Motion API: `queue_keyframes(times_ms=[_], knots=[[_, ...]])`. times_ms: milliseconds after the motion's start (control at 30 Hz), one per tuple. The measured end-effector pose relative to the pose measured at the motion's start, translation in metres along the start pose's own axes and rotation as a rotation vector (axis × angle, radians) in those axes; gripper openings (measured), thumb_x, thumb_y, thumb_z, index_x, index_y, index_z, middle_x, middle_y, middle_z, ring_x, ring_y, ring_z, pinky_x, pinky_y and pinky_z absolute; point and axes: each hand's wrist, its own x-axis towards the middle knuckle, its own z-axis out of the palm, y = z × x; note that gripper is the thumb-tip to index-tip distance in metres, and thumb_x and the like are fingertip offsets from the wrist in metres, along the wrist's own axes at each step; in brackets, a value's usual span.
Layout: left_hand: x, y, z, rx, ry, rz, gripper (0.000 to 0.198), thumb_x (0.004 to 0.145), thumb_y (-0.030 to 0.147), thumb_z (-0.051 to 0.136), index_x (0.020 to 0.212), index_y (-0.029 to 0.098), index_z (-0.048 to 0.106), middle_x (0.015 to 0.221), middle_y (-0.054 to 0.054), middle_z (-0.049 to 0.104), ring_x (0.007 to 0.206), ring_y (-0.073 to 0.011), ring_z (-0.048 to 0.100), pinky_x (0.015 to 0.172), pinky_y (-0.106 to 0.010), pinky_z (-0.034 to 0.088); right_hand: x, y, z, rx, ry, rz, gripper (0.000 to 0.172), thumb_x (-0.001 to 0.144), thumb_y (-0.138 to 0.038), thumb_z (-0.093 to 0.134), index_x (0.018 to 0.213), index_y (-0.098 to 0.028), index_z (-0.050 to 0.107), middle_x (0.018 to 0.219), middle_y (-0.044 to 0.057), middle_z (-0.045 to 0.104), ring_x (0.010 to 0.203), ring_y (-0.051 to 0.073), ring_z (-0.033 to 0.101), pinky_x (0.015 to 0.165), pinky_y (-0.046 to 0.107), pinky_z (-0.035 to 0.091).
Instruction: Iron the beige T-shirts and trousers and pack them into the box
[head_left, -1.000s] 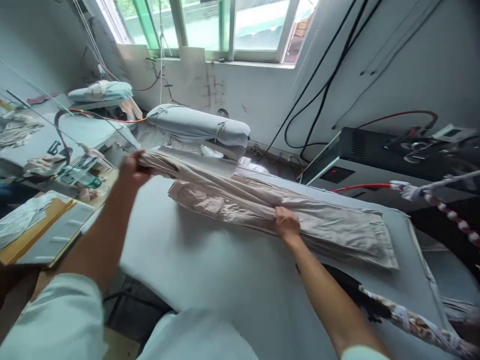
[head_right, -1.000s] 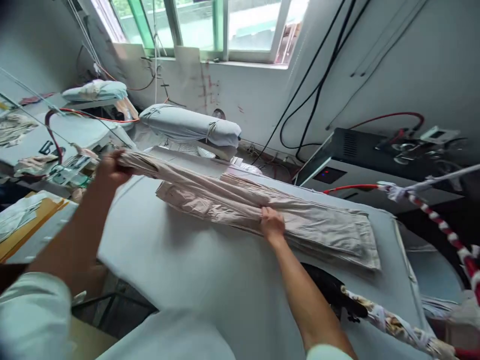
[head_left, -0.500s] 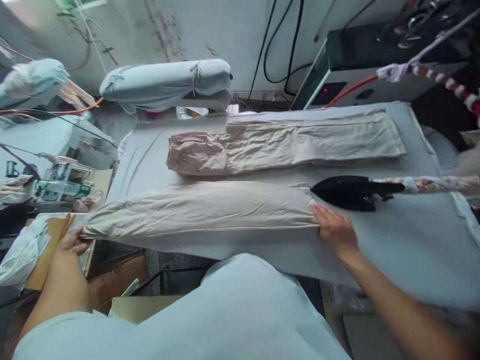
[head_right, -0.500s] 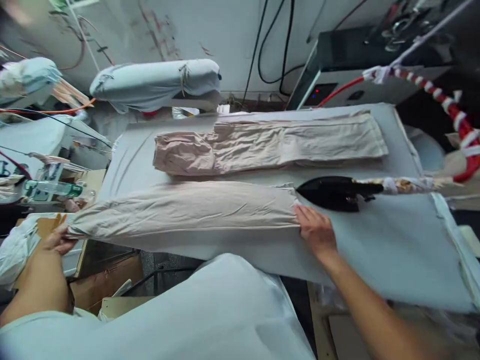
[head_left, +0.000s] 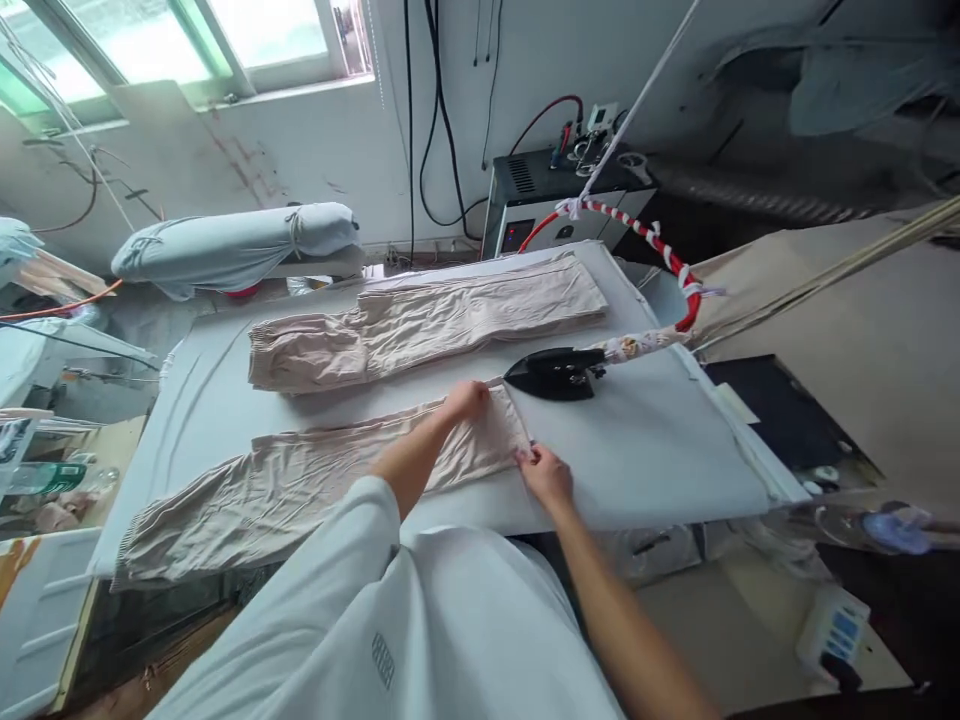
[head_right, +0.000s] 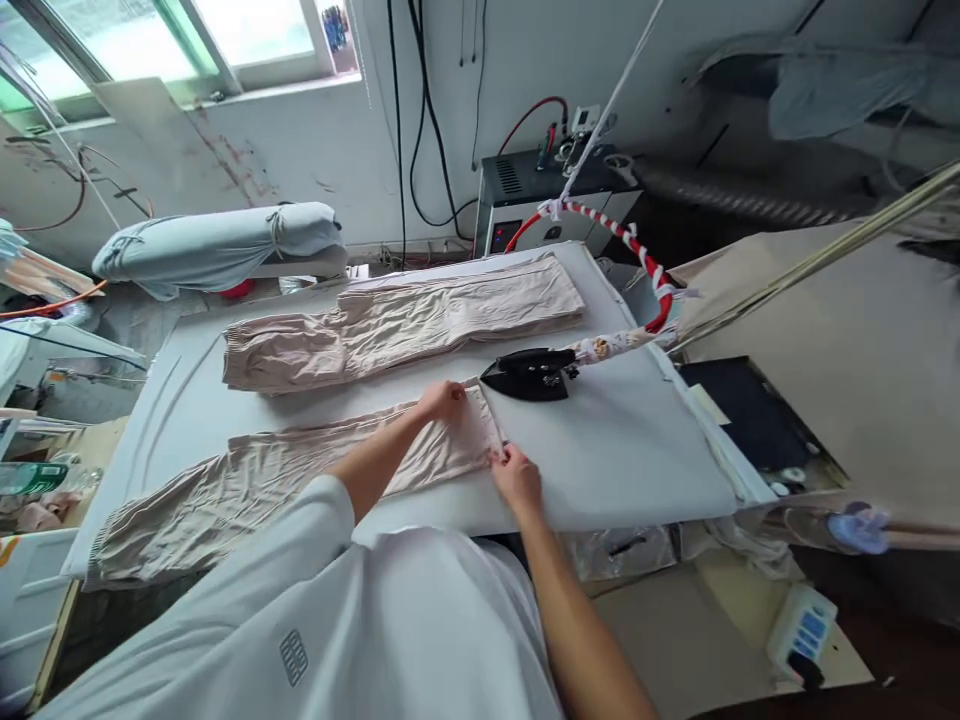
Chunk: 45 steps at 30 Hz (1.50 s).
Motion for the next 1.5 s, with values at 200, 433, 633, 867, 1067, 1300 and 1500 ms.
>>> queue_keyframes(times_ms=[200, 433, 633, 867, 1067, 1300, 1500], knots=[[0.09, 0.023, -0.02, 0.122, -0.225, -0.028, 0.013, 0.07, 0.007, 0.079, 0.071, 0.017, 0.071, 0.068, -0.001, 0.069, 0.072, -0.017, 0.066, 0.079, -0.025, 0.051, 0.023, 0.012, -0.016, 0.102, -0.139, -0.127, 0.034, 0.106, -0.043, 0.058, 0.081, -0.021, 0.067, 0.08, 0.004, 0.072, 0.073, 0.019, 0.059, 0.071, 0.029, 0.032], [0.086, 0.01, -0.005, 0.253, -0.096, -0.084, 0.019, 0.078, 0.016, 0.082, 0.095, 0.016, 0.074, 0.094, -0.007, 0.076, 0.093, -0.0227, 0.07, 0.088, -0.03, 0.052, 0.046, 0.024, -0.019, 0.154, -0.231, -0.142, 0.026, 0.1, -0.032, 0.065, 0.076, -0.021, 0.064, 0.077, 0.006, 0.068, 0.074, 0.02, 0.057, 0.071, 0.031, 0.03], [0.076, 0.021, 0.02, 0.274, -0.081, -0.179, 0.039, 0.08, 0.012, 0.077, 0.118, 0.016, 0.074, 0.109, -0.013, 0.076, 0.109, -0.0285, 0.071, 0.095, -0.036, 0.055, 0.024, 0.035, -0.018, 0.172, -0.064, -0.291, 0.007, 0.101, -0.025, 0.062, 0.098, -0.02, 0.065, 0.102, 0.009, 0.071, 0.091, 0.023, 0.063, 0.078, 0.03, 0.039], [0.098, 0.03, -0.026, 0.217, -0.346, -0.284, 0.02, 0.069, 0.011, 0.087, 0.077, 0.018, 0.071, 0.07, -0.002, 0.071, 0.077, -0.0222, 0.074, 0.079, -0.029, 0.057, 0.031, 0.037, -0.018, 0.148, -0.167, -0.318, 0.012, 0.104, -0.026, 0.06, 0.095, -0.02, 0.066, 0.101, 0.01, 0.072, 0.089, 0.023, 0.062, 0.077, 0.031, 0.04], [0.103, 0.036, -0.046, 0.249, -0.123, -0.273, 0.028, 0.074, 0.005, 0.079, 0.099, 0.017, 0.074, 0.082, -0.003, 0.075, 0.088, -0.0239, 0.076, 0.088, -0.029, 0.057, 0.047, 0.022, -0.028, 0.145, -0.244, -0.255, 0.019, 0.105, -0.029, 0.057, 0.091, -0.019, 0.067, 0.095, 0.01, 0.072, 0.089, 0.023, 0.064, 0.081, 0.031, 0.043], [0.081, 0.065, -0.049, 0.234, -0.329, -0.246, 0.021, 0.073, 0.001, 0.072, 0.086, 0.016, 0.076, 0.075, -0.005, 0.075, 0.079, -0.0243, 0.077, 0.086, -0.034, 0.059, 0.077, -0.016, -0.04, 0.414, -0.037, -0.419, 0.067, 0.091, -0.041, 0.076, 0.151, -0.016, 0.06, 0.153, 0.021, 0.06, 0.132, 0.032, 0.06, 0.107, 0.039, 0.05], [0.056, 0.104, -0.136, 0.219, -0.582, -0.15, 0.017, 0.076, 0.004, 0.076, 0.086, 0.017, 0.073, 0.068, 0.0, 0.072, 0.068, -0.0197, 0.073, 0.072, -0.029, 0.054, 0.087, -0.062, -0.053, 0.849, -0.677, -0.465, 0.055, 0.075, -0.072, 0.078, 0.083, -0.019, 0.065, 0.076, 0.001, 0.06, 0.074, 0.019, 0.052, 0.067, 0.03, 0.042]])
